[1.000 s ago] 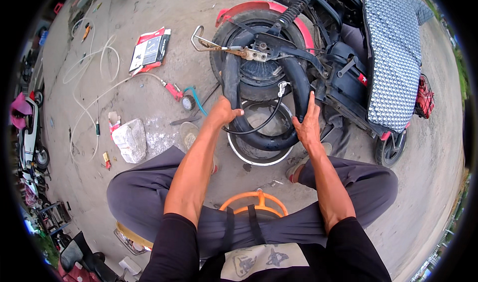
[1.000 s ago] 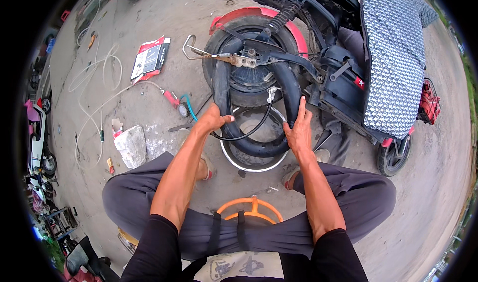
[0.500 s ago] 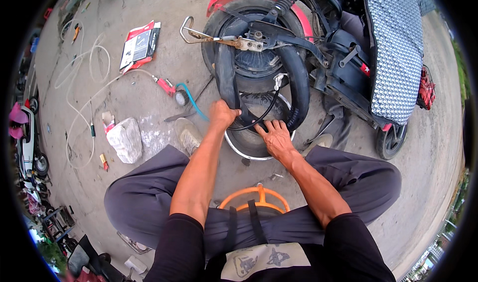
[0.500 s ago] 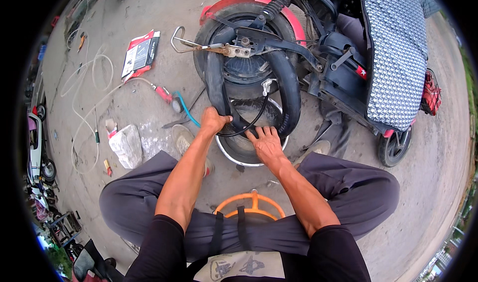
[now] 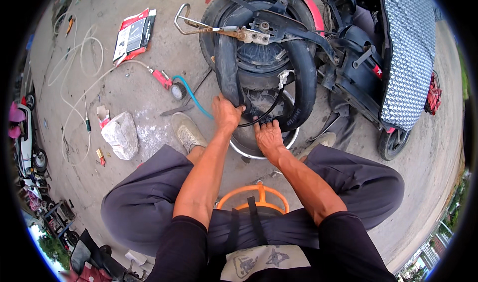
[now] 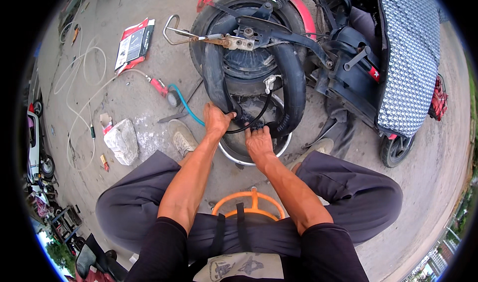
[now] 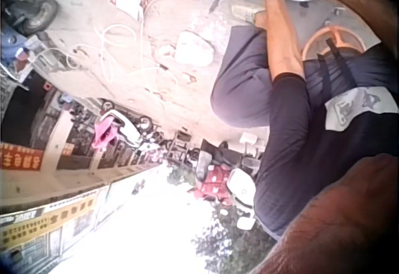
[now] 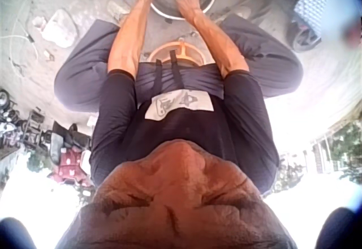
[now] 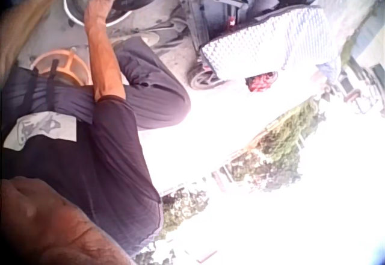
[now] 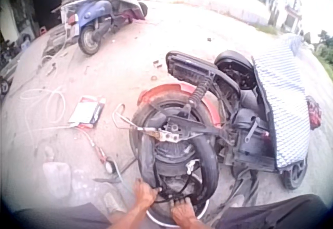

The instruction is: The person rotates and handles an inner tube in a basin of water to locate a leak, then wipes the surface with a cloth and applies a patch to the tube.

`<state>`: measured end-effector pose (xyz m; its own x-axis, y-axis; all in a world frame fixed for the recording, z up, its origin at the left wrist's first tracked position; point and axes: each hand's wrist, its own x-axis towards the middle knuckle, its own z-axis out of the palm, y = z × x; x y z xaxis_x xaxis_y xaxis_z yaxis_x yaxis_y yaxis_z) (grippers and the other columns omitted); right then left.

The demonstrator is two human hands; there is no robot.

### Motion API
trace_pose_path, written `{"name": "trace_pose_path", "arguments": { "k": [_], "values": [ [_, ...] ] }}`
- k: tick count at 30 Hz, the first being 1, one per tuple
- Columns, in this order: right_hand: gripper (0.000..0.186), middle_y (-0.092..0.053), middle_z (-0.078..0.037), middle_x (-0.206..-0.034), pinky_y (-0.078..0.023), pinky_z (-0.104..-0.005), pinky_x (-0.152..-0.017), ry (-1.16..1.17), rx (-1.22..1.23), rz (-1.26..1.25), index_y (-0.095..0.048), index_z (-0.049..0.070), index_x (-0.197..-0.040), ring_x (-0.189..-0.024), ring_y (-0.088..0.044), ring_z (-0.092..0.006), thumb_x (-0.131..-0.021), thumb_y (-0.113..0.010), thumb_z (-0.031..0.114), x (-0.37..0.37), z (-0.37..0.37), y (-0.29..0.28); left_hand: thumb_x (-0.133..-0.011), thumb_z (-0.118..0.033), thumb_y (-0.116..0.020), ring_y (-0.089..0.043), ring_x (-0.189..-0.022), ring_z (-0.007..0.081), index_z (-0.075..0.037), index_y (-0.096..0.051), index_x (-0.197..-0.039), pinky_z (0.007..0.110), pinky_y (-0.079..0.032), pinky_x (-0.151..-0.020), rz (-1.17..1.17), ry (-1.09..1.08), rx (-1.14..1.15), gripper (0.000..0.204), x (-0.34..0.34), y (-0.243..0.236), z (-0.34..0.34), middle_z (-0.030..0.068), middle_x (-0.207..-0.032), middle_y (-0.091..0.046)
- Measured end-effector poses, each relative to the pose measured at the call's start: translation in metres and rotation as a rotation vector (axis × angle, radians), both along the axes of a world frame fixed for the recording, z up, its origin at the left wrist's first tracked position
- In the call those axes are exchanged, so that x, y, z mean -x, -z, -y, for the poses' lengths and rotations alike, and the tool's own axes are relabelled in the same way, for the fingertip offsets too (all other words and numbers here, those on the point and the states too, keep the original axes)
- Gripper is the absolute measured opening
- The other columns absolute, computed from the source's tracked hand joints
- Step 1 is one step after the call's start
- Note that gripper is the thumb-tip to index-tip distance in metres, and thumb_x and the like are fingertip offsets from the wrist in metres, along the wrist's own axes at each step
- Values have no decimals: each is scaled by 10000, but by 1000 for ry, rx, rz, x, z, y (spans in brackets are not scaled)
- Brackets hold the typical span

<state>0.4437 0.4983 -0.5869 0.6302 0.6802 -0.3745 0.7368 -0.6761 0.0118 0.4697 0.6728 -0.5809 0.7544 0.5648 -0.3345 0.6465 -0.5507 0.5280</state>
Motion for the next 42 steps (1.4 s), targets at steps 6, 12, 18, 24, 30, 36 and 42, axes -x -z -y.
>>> {"name": "trace_pose_path", "arguments": {
  "k": [6,12,18,24,30,36,42],
  "values": [
    [438,-726,-83,-882,-376,-393,-855,-70,90,-146,-569,-16,-1332,-838,-657,-196,-930,-509,148,-6,-9,2,-661,-157,-905,-537,-1146,440,67,-488,-1211,444,-452,-990,25,-113,26,726,-2,3,7,248,-1176,-526],
    [267,-716,-53,-780,-467,-369,-620,-80,103,-91,-637,25,-1129,-747,-686,-185,-919,-528,149,-1,-15,6,-676,-171,-898,-546,-1133,439,72,-511,-1165,463,-458,-973,14,-56,-15,669,-1,0,7,250,-1163,-539],
    [605,-762,-71,-856,-553,-337,-643,-61,103,-255,-398,-100,-1462,-729,-741,-185,-917,-521,133,-1,-15,16,-670,-191,-902,-558,-1111,424,65,-524,-1145,479,-461,-954,-19,-51,-86,659,3,7,8,223,-1124,-566],
    [610,-751,-53,-815,-550,-343,-633,-28,70,-250,-385,-102,-1467,-725,-736,-198,-922,-516,139,-2,-12,18,-676,-203,-899,-559,-1109,412,51,-523,-1140,471,-463,-942,-19,-35,-142,649,2,13,12,212,-1119,-566],
    [331,-687,-40,-734,-519,-388,-574,-46,-20,-153,-610,-3,-1135,-642,-685,-204,-858,-537,163,6,-13,25,-691,-212,-888,-545,-1144,391,36,-515,-1161,471,-444,-963,-25,-27,-153,649,6,14,13,196,-1143,-564],
    [262,-679,-34,-743,-510,-404,-577,-78,-29,-188,-647,22,-1033,-651,-673,-195,-847,-536,168,7,-12,32,-692,-219,-887,-536,-1169,379,23,-507,-1205,475,-433,-958,-34,-39,-162,683,5,15,16,184,-1169,-565],
    [261,-682,-47,-749,-515,-411,-581,-91,-46,-189,-660,22,-1030,-659,-677,-201,-843,-557,173,10,-13,47,-696,-208,-882,-537,-1170,376,22,-504,-1219,475,-434,-951,-10,-23,-203,685,8,22,15,184,-1167,-568]
  ]
}}
